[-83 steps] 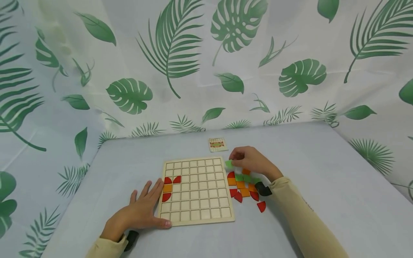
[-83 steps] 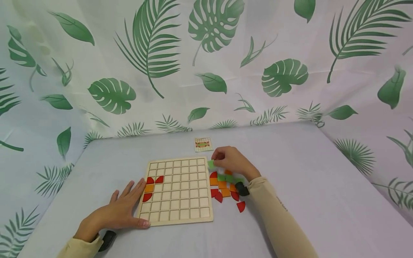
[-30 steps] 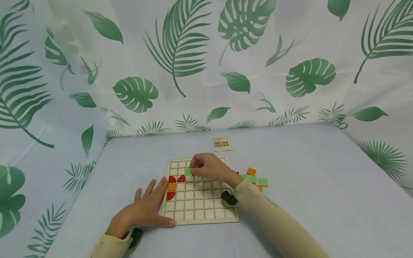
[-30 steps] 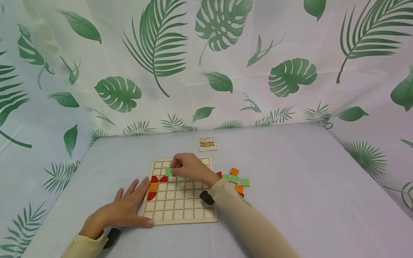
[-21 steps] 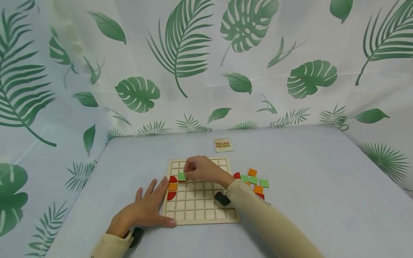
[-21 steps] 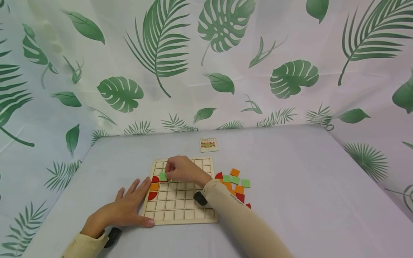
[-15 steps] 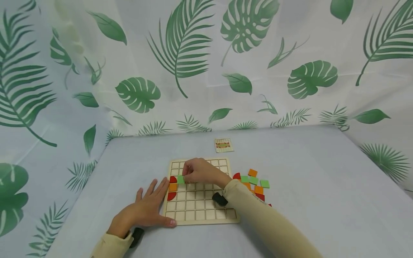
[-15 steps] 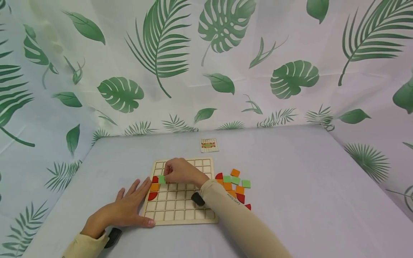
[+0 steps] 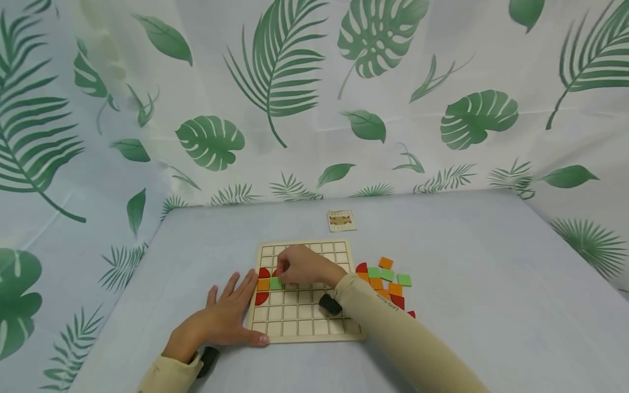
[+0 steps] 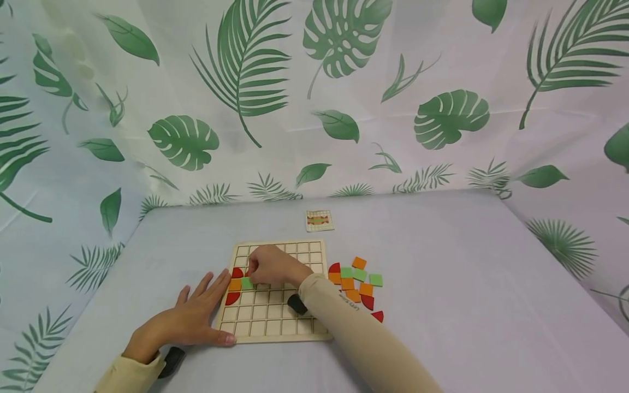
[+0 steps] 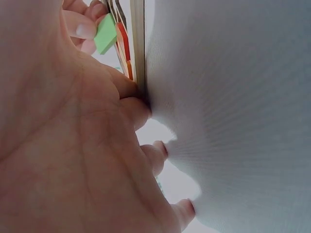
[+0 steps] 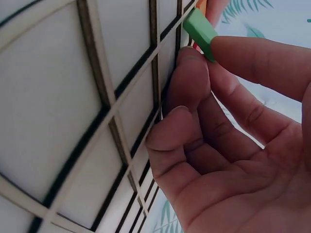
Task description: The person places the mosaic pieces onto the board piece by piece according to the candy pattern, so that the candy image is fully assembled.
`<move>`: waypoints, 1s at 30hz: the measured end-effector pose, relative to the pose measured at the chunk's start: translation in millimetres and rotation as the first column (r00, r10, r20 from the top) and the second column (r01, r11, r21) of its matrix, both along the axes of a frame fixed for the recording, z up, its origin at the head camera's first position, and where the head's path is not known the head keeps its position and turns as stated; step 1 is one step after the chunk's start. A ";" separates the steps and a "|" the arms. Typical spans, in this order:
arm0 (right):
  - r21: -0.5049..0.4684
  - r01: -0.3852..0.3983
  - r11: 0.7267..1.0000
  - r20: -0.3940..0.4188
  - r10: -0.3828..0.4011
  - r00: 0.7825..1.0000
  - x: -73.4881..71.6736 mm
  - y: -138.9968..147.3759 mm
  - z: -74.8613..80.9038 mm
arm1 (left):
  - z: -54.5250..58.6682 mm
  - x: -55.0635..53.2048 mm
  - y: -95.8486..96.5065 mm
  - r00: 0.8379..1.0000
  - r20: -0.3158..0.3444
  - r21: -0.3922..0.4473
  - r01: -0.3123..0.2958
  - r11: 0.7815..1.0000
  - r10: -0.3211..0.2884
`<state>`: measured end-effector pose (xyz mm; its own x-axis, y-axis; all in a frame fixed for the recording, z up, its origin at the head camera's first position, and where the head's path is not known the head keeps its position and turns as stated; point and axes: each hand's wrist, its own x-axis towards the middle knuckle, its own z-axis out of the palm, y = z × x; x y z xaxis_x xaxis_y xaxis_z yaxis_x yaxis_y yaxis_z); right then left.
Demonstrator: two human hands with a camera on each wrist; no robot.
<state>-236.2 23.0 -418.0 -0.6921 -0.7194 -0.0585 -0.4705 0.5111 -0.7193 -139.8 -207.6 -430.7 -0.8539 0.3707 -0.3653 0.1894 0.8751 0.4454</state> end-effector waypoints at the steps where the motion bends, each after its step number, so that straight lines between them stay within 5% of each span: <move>1: 0.003 0.000 1.000 -0.005 0.000 1.000 -0.2 0.2 -0.1 | 1.1 0.4 0.8 1.000 -0.006 0.003 0.000 1.000 0.000; 18: 0.034 0.018 0.999 -0.149 -0.013 0.989 3.4 -6.2 -5.4 | 4.9 3.6 4.1 1.000 -0.017 0.000 0.001 1.000 -0.001; 30: 0.037 0.036 0.999 -0.092 -0.033 0.995 8.3 -0.2 1.0 | 5.5 2.5 6.3 1.000 -0.009 -0.022 -0.015 1.000 0.015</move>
